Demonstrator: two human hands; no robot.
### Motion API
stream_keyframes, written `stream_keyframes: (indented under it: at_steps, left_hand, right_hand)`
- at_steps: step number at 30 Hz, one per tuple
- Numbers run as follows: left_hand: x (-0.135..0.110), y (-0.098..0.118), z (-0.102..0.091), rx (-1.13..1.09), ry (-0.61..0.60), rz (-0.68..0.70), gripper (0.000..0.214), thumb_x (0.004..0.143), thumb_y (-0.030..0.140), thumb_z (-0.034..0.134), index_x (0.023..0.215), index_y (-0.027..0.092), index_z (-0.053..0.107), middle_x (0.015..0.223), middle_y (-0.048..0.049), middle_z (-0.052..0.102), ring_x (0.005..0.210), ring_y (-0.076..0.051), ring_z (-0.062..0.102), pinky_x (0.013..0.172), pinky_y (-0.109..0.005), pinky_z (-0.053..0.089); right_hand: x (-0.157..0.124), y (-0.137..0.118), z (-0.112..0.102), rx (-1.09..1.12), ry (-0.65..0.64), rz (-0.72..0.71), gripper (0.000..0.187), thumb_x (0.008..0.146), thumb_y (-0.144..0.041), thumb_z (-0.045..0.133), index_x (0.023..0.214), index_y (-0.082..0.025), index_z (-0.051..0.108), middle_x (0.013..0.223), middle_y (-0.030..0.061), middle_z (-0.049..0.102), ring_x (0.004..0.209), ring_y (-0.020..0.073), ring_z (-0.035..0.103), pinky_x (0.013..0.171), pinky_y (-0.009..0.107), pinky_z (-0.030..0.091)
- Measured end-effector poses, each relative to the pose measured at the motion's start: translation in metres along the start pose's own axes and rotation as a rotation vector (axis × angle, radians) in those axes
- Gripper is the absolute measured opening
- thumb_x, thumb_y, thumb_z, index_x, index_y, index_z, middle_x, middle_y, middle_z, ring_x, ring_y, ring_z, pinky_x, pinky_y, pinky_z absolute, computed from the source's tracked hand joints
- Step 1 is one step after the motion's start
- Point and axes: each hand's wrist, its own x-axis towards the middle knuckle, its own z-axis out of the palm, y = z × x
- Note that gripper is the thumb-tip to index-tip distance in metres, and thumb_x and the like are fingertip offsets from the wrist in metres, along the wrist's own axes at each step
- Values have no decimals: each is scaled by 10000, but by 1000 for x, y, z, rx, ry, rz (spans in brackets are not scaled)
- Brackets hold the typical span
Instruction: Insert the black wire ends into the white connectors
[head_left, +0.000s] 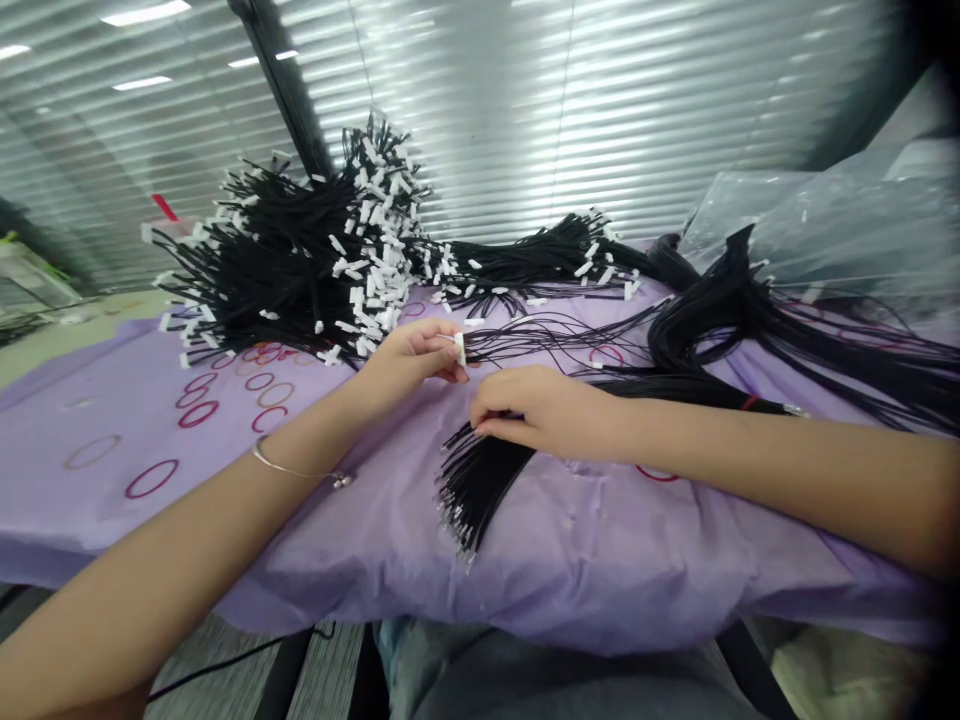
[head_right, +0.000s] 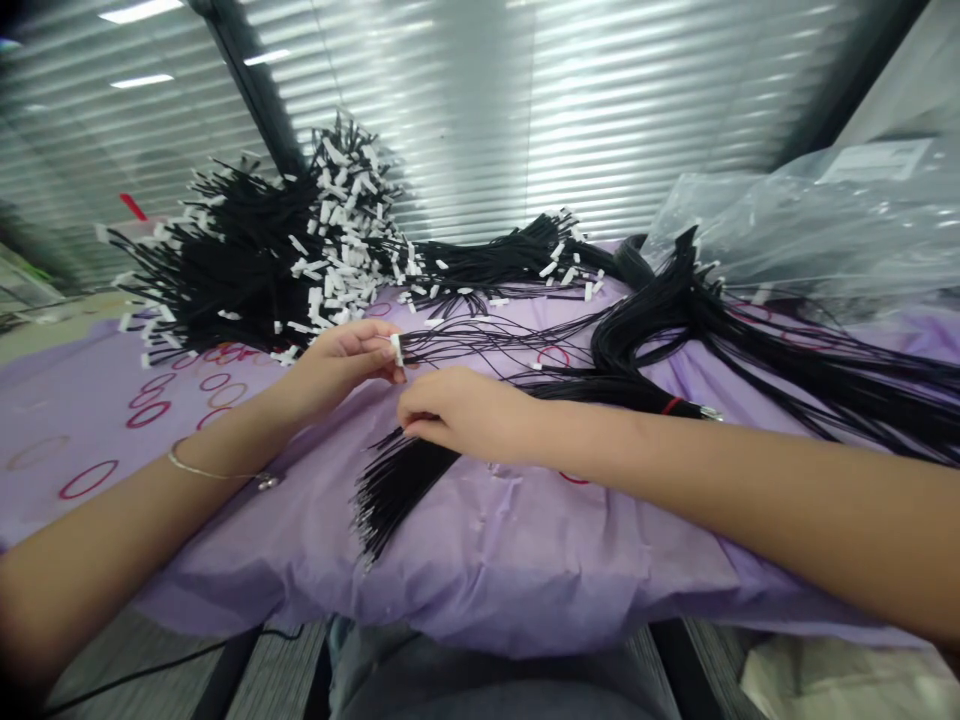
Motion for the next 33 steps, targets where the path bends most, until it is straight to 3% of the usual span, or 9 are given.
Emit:
stream_keyframes:
  at_steps: [3,9,13,16,21,27,33]
  left_hand:
    - [0,0,-1,11,6,-3,247,791,290,640,951,122,555,702,-17,647,661,-93,606,690,-231,473]
    - [1,0,-1,10,-11,-28,246,791,279,639,957,117,555,691,-14,650,642,-88,609,685,-225,476]
    - [1,0,0,-1,-8,-39,257,784,289,647,953,117,558,688,-21,654,649,-99,614,687,-234,478]
    - [1,1,0,-13,-11,-37,262,779,289,651,958,118,563,713,-28,658,653,-104,614,689,-243,479]
    - [1,1,-1,-10,-20,-46,249,779,302,655,925,113,586,732,-30,649,660,-100,605,688,-238,480]
    - [1,-1,-2,-41,-97,-20,209,803,281,639,941,133,587,752,-26,651,686,-95,619,684,-219,485]
    - [0,3,2,-79,-82,-58,190,801,252,629,938,134,572,743,-28,663,678,-108,632,684,-239,498]
  right_hand:
    - [2,0,2,-25,-61,58,146,894,-173,513,914,-123,649,965,68,599,904,146,537,849,290,427]
    - [2,0,0,7,-101,56,90,872,-164,537,864,-132,621,930,42,555,875,128,504,814,268,412]
    - [1,-6,-2,5,-27,140,142,934,-199,415,892,-119,524,916,48,539,796,113,477,742,256,383]
    - [1,-6,-4,46,31,212,114,922,-219,436,894,-132,503,824,11,555,703,94,465,664,236,351]
    - [1,-2,-5,78,-19,132,94,874,-194,500,847,-135,569,787,-7,578,687,80,478,657,215,350]
    - [-1,-3,-5,40,57,107,82,850,-169,525,811,-123,582,784,1,566,696,77,470,666,206,340]
    - [1,-10,-9,52,94,268,96,901,-182,495,853,-119,551,803,8,569,700,79,459,668,206,310]
